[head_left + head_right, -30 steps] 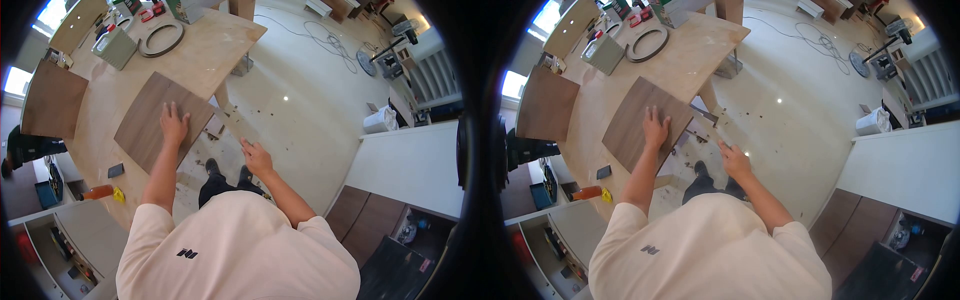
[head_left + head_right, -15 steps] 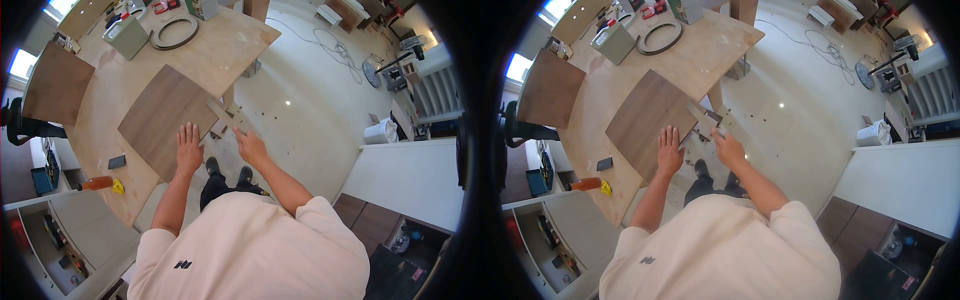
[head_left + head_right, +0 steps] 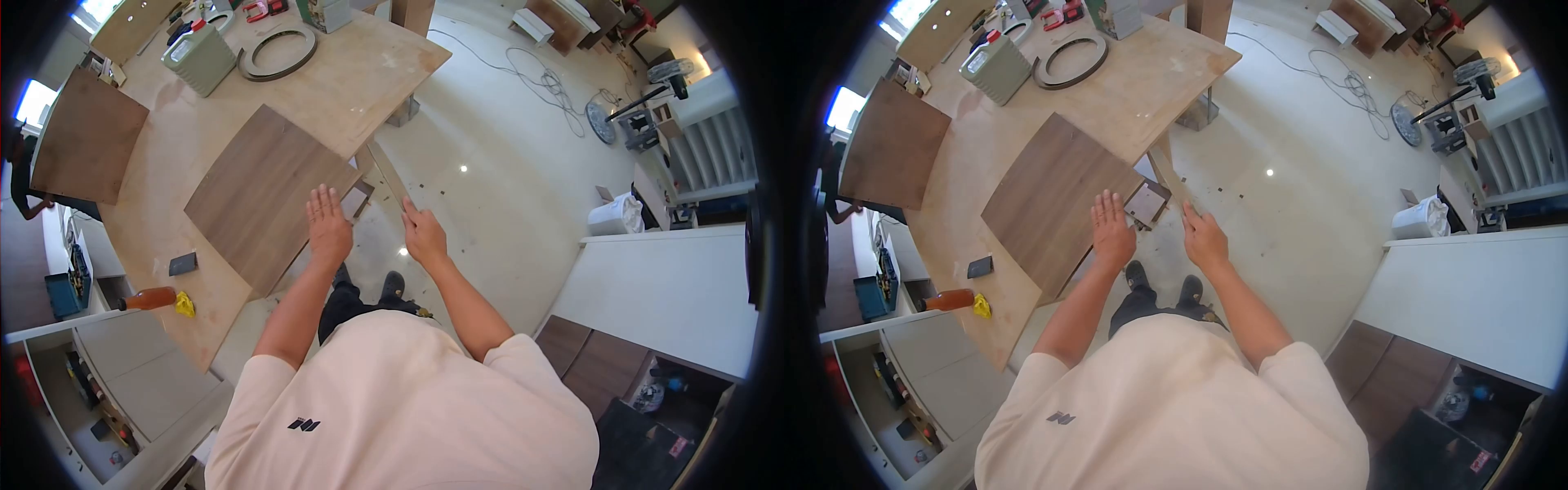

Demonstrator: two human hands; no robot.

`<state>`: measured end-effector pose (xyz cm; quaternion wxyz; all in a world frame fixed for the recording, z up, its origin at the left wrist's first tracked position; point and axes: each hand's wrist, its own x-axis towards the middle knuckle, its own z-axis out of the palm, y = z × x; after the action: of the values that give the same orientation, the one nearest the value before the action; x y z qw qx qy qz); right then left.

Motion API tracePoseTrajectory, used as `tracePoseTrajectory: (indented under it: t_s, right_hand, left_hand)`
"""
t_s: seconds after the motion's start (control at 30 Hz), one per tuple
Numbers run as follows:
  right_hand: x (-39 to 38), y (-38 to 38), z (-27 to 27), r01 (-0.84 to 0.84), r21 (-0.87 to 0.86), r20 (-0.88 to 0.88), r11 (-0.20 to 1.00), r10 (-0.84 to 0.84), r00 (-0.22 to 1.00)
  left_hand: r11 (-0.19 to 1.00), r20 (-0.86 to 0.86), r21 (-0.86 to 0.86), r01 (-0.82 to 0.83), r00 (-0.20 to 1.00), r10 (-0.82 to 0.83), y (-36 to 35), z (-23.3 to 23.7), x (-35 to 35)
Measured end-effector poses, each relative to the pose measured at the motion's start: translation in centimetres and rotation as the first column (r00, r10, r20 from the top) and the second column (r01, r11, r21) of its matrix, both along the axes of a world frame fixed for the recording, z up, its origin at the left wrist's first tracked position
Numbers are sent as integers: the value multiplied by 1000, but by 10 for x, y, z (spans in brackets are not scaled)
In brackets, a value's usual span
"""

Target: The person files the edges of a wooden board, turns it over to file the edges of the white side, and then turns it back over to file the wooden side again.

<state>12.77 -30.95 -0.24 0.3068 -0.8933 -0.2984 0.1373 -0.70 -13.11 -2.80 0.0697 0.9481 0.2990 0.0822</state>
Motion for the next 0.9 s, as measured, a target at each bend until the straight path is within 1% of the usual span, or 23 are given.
tracePoseTrajectory:
  t_s: [0.03,0.13,0.17,0.2,0.27,0.3,0.33,0.37,0.4,0.47,0.5,0.57,0.6,0.63,0.67,0.73,0.77,0.83,0.9]
  right_hand:
    - [-2,-10,-2,17,16,-2,1000,-17,1000]
    - [-7,-42,-11,52,69,4,996,-53,999]
    - [-6,-53,-17,53,95,13,994,-55,998]
    - [-2,-65,-24,58,89,31,994,-61,998]
    - [6,-88,-31,69,82,38,994,-72,997]
    - [11,-95,-32,84,91,36,992,-88,995]
    - [16,-102,-33,84,94,35,992,-88,995]
    - [20,-110,-35,92,94,34,991,-95,995]
    - [21,-114,-36,103,93,32,990,-106,994]
    - [23,-113,-26,113,82,-22,990,-111,994]
    - [25,-109,-22,120,78,-48,990,-116,992]
    - [25,-99,-27,2,151,11,989,-4,1000]
    - [27,-95,-28,-40,183,47,982,31,998]
    - [26,-86,-25,-65,156,36,986,60,998]
    - [24,-74,-23,-92,131,26,987,90,996]
    - [19,-51,-22,-165,173,62,971,156,986]
    - [16,-43,-19,-161,155,42,975,156,987]
    - [9,-27,-13,-159,120,-8,980,161,987]
    - [6,-19,-22,-170,135,-7,976,173,985]
  left_hand:
    - [1000,7,10,19,1000,-19,-5,-2,16]
    - [974,105,-68,214,973,-206,-14,-7,52]
    - [908,194,-223,355,929,-316,-17,-12,63]
    - [802,302,-351,483,869,-392,-19,-16,72]
    - [869,176,-171,464,882,-437,-36,24,76]
    - [937,182,-143,320,939,-293,-35,22,72]
    - [979,194,-110,174,969,-151,-31,22,69]
    - [996,209,-80,31,978,-14,-28,21,66]
    - [1000,165,-19,-12,986,15,-20,12,56]
    - [991,84,105,-87,993,78,-1,-16,24]
    - [991,55,98,-91,995,86,1,-17,9]
    - [994,-6,85,-71,997,72,-2,-17,-21]
    - [993,-25,75,-93,995,95,-5,-16,-38]
    - [992,-41,66,-109,993,112,-9,-16,-56]
    - [989,-39,19,-147,988,148,-15,-8,-72]
    - [974,-44,-58,-220,975,217,-26,13,-106]
    - [963,-55,-90,-255,967,250,-31,17,-122]
    - [943,-87,-92,-320,946,313,-36,8,-155]
    - [943,-110,-31,-330,939,325,-39,8,-187]
